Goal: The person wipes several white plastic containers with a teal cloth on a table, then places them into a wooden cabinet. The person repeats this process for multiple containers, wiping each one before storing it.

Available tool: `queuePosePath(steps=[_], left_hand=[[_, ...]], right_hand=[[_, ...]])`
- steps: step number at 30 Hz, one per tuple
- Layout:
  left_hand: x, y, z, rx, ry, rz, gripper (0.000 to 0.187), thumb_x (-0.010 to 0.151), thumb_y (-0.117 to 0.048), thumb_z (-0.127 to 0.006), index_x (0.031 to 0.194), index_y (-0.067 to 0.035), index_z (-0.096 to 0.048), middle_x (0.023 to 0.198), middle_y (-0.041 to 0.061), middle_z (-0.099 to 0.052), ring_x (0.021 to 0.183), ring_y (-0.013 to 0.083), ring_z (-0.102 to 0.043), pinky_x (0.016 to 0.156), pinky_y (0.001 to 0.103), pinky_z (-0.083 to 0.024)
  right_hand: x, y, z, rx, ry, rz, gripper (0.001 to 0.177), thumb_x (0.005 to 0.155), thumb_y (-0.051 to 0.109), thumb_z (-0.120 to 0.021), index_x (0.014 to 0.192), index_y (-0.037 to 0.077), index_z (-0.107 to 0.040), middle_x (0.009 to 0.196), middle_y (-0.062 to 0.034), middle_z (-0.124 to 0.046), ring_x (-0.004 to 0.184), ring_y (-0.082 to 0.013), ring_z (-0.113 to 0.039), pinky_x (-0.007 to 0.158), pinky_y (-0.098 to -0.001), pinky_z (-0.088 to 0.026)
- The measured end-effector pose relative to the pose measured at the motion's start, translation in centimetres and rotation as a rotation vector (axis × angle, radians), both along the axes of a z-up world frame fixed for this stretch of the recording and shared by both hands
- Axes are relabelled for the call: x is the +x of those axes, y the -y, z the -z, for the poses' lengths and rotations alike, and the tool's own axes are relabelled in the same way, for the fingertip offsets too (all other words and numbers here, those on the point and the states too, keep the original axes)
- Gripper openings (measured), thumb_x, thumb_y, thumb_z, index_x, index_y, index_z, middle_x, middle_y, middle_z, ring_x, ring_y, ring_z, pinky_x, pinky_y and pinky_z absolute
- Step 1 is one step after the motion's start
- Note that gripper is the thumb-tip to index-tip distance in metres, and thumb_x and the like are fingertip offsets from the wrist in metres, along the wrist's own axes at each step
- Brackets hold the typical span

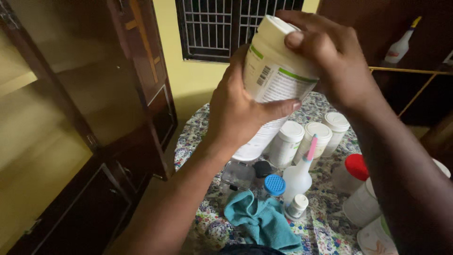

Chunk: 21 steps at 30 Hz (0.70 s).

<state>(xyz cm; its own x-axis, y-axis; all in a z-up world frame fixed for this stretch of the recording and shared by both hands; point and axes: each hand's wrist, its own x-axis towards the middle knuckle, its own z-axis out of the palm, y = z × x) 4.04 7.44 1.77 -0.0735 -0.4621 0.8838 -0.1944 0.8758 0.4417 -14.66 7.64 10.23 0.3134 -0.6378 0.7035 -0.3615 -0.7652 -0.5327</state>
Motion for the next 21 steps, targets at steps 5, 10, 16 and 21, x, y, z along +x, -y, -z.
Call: queuePosePath(steps=[5, 10, 16, 21], left_hand=[[0.8, 0.3, -1.6, -0.03, -0.015, 0.284, 0.109, 0.081, -0.05, -0.093, 0.158, -0.003, -0.032, 0.134, 0.014, -0.065, 0.12, 0.0245, -0.074, 0.102, 0.035, -0.062], [2.4, 0.2, -1.9, 0.19, -0.104, 0.721, 0.103, 0.079, -0.051, -0.091, 0.148, 0.002, -0.037, 0.126, 0.021, -0.066, 0.116, 0.0325, -0.073, 0.103, 0.046, -0.062], [4.0, -0.9, -0.1, 0.205, 0.012, 0.71, 0.109, 0.079, -0.051, -0.087, 0.158, -0.001, -0.032, 0.138, 0.022, -0.06, 0.128, 0.0356, -0.067, 0.109, 0.049, -0.06], [5.4, -2.1, 1.1, 0.116, 0.008, 0.502, 0.112, 0.083, -0.052, -0.089, 0.158, -0.001, -0.024, 0.145, 0.023, -0.056, 0.139, 0.0356, -0.057, 0.117, 0.049, -0.053]], right_hand=[[0.4, -1.0, 1.1, -0.032, 0.328, -0.063, 0.08, 0.09, 0.048, -0.065, 0.148, -0.003, -0.046, 0.14, -0.0188, -0.06, 0.129, -0.0301, -0.064, 0.108, -0.0416, -0.056], [0.9, -2.9, 4.2, -0.085, 0.345, -0.256, 0.104, 0.094, 0.045, -0.079, 0.161, 0.009, -0.008, 0.157, -0.0225, -0.039, 0.144, -0.0341, -0.048, 0.118, -0.0465, -0.049], [2.0, -4.8, 7.2, -0.168, 0.307, -0.04, 0.102, 0.091, 0.033, -0.078, 0.169, 0.009, -0.017, 0.159, -0.0189, -0.038, 0.144, -0.0316, -0.046, 0.118, -0.0445, -0.043], [3.9, -6.7, 8.1, -0.157, 0.385, 0.06, 0.106, 0.09, 0.041, -0.082, 0.17, 0.003, -0.023, 0.154, -0.0205, -0.047, 0.141, -0.0298, -0.05, 0.117, -0.042, -0.042]])
